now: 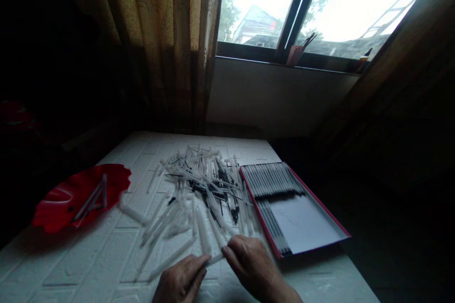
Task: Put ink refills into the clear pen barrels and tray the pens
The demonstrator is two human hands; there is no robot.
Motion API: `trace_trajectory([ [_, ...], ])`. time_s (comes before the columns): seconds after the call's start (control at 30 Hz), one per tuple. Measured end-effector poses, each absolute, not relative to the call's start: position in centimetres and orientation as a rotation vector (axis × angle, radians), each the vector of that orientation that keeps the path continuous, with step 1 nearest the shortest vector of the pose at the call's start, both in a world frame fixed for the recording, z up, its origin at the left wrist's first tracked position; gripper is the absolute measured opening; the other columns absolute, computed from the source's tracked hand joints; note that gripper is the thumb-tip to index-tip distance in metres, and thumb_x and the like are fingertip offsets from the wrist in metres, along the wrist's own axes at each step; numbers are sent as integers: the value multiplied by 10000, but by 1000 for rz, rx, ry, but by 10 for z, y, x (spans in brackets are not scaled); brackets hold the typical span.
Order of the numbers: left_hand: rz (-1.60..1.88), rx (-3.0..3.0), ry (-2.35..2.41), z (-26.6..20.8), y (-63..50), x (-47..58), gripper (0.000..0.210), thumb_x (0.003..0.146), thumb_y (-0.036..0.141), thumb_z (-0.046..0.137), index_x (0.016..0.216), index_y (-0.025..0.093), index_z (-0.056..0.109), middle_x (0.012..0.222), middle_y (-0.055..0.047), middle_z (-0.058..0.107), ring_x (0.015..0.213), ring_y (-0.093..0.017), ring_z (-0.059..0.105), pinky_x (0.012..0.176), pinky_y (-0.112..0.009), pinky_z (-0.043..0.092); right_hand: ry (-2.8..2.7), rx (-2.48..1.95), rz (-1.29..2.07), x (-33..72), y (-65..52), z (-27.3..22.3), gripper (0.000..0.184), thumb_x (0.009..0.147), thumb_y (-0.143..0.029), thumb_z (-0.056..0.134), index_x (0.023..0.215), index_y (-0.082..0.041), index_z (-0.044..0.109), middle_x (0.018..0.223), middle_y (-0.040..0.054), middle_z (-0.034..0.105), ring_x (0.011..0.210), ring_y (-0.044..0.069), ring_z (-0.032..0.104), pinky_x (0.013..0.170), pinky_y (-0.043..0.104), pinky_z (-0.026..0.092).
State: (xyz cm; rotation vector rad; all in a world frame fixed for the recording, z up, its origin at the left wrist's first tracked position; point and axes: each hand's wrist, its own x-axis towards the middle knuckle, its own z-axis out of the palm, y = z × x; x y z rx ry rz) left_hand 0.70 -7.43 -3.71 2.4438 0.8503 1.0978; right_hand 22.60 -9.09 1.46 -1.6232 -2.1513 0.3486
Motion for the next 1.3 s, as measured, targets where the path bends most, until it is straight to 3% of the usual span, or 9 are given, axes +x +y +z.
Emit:
trace_trajectory([
  [0.1, 1085, 2450, 829, -36, -74, 8, 279, 1004, 305, 426, 1197, 240, 616, 867, -28, 772, 749, -141, 753, 708, -175, 594, -2130, -1657, 366, 225, -90, 3, 418, 950, -303, 443, 559, -189, 538, 534, 19, 606, 498, 121, 563, 514, 236, 264],
  [0.2, 1080, 2450, 843, -34, -74, 8, 277, 998, 309, 437, 1193, 249, 623, 866, -20, 772, 753, -140, 755, 721, -175, 594, -1997, -1622, 607, 225, -90, -2, 504, 976, -370, 363, 535, -195, 532, 498, 8, 577, 483, 122, 556, 511, 223, 305],
  [0.3, 1093, 2444, 854, -36, -75, 8, 272, 995, 320, 447, 1188, 252, 626, 898, -20, 780, 777, -144, 759, 729, -176, 596, -1828, -1529, 800, 226, -94, 2, 383, 970, -374, 370, 757, -195, 633, 642, 17, 638, 584, 140, 592, 559, 216, 382],
  [0.4, 1095, 2448, 862, -39, -76, 8, 275, 999, 328, 441, 1182, 244, 628, 926, -32, 784, 801, -150, 760, 737, -180, 596, -1723, -1437, 910, 227, -99, 10, 215, 915, -325, 479, 1008, -186, 615, 819, 37, 665, 647, 145, 591, 594, 222, 428],
  [0.57, 1066, 2474, 884, -38, -76, 8, 279, 1002, 337, 434, 1177, 242, 629, 908, -33, 782, 792, -150, 759, 738, -180, 593, -1748, -1437, 887, 228, -102, 11, 138, 868, -259, 513, 834, -183, 623, 753, 26, 635, 668, 152, 577, 619, 229, 428],
  [0.87, 990, 2519, 852, -35, -78, 10, 282, 991, 265, 417, 1184, 232, 620, 807, -35, 747, 702, -159, 736, 650, -202, 596, -1853, -1624, 820, 233, -99, -9, 437, 933, -410, 391, 571, -200, 517, 535, 13, 577, 518, 143, 551, 521, 230, 359],
  [0.93, 983, 2518, 849, -36, -78, 9, 279, 988, 248, 419, 1187, 227, 614, 805, -36, 745, 698, -159, 734, 636, -202, 592, -1859, -1605, 816, 234, -101, -10, 402, 938, -398, 387, 640, -198, 566, 589, 24, 615, 562, 153, 584, 548, 230, 384],
  [1.07, 1001, 2525, 866, -35, -78, 11, 272, 991, 255, 417, 1178, 224, 612, 830, -39, 752, 711, -166, 738, 634, -209, 593, -1824, -1480, 839, 236, -107, -5, 224, 905, -352, 480, 979, -182, 607, 812, 50, 674, 646, 152, 602, 600, 220, 434],
  [1.3, 991, 2530, 872, -33, -77, 11, 275, 993, 257, 399, 1155, 222, 619, 805, -35, 746, 689, -162, 733, 628, -208, 590, -1832, -1455, 885, 235, -108, 1, 212, 909, -326, 449, 809, -190, 576, 684, 12, 602, 598, 139, 554, 566, 216, 406],
])
